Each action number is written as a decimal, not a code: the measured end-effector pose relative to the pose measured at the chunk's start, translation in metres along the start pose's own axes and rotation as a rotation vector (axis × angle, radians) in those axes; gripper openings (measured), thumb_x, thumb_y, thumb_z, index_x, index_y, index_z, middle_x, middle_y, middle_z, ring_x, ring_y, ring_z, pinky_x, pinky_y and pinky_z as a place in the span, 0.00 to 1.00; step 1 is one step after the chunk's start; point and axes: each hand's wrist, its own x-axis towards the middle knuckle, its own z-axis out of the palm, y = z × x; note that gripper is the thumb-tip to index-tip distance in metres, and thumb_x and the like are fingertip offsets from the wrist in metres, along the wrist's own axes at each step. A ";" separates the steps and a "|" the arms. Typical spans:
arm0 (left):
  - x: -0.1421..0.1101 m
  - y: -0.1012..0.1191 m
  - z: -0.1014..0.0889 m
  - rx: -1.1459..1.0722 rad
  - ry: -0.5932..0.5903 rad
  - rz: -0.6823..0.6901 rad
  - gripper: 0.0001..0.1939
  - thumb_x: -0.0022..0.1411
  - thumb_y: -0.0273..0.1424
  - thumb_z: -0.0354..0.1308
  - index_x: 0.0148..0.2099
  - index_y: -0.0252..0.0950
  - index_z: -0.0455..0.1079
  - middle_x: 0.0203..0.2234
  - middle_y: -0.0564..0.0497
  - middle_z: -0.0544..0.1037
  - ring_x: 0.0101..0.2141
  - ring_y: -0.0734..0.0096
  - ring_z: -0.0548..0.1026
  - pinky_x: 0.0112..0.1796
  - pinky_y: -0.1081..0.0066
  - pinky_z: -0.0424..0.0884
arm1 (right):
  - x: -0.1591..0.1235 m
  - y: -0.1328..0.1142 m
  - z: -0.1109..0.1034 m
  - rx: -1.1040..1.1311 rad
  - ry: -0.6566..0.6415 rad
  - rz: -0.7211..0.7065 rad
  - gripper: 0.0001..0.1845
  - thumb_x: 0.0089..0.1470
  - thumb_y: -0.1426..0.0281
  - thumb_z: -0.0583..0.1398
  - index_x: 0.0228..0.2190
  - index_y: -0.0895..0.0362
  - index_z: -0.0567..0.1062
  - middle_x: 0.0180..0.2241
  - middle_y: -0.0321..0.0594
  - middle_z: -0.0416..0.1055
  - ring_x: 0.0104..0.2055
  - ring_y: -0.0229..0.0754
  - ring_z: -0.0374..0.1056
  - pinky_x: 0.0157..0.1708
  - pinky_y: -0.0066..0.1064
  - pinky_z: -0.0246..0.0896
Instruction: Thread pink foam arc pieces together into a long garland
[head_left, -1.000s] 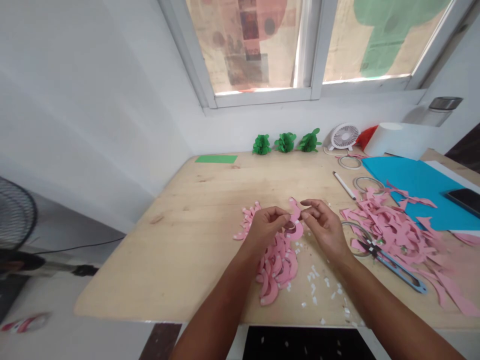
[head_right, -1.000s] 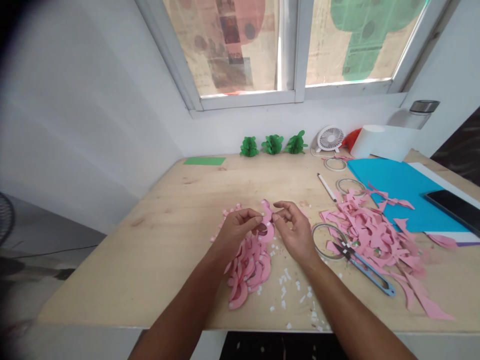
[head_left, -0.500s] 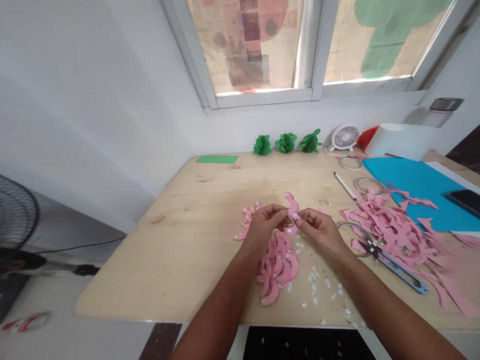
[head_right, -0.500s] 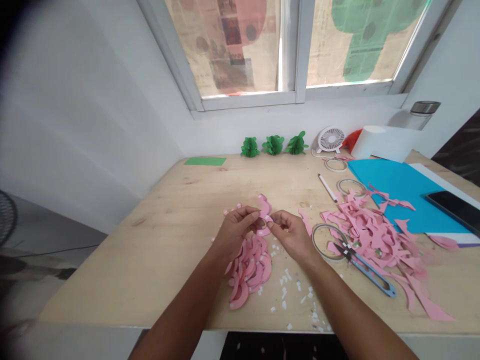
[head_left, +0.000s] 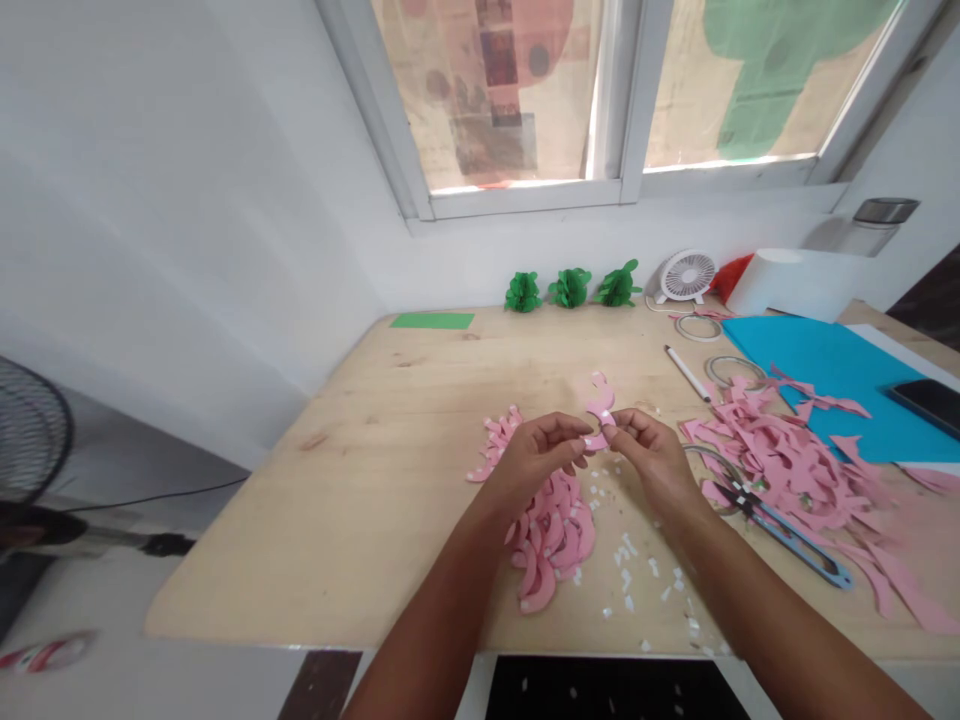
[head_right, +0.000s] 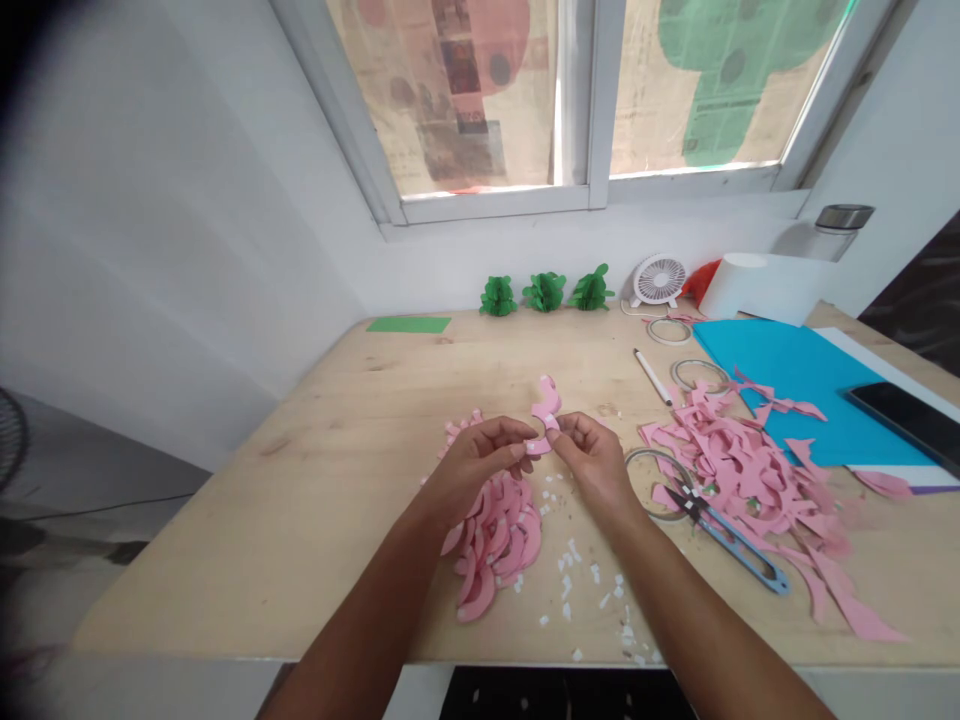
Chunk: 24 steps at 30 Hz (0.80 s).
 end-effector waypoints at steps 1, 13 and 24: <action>-0.001 0.001 0.000 -0.002 -0.024 -0.002 0.13 0.53 0.31 0.61 0.42 0.35 0.72 0.28 0.51 0.75 0.28 0.74 0.72 0.30 0.73 0.66 | 0.000 0.000 -0.001 0.008 -0.002 0.004 0.10 0.45 0.63 0.64 0.27 0.56 0.73 0.23 0.33 0.70 0.27 0.37 0.64 0.29 0.27 0.57; 0.000 0.002 0.009 -0.058 0.013 0.066 0.14 0.46 0.31 0.66 0.38 0.34 0.74 0.28 0.50 0.75 0.28 0.75 0.70 0.31 0.73 0.66 | 0.000 -0.001 -0.001 0.070 -0.064 0.053 0.10 0.45 0.63 0.64 0.28 0.57 0.75 0.27 0.38 0.70 0.27 0.37 0.62 0.29 0.29 0.57; 0.005 -0.011 0.001 0.128 0.140 0.185 0.14 0.49 0.30 0.63 0.41 0.35 0.74 0.30 0.48 0.77 0.33 0.70 0.73 0.36 0.70 0.68 | -0.005 -0.001 -0.001 -0.541 0.166 -0.392 0.13 0.52 0.66 0.59 0.40 0.55 0.71 0.34 0.42 0.72 0.36 0.45 0.68 0.36 0.37 0.61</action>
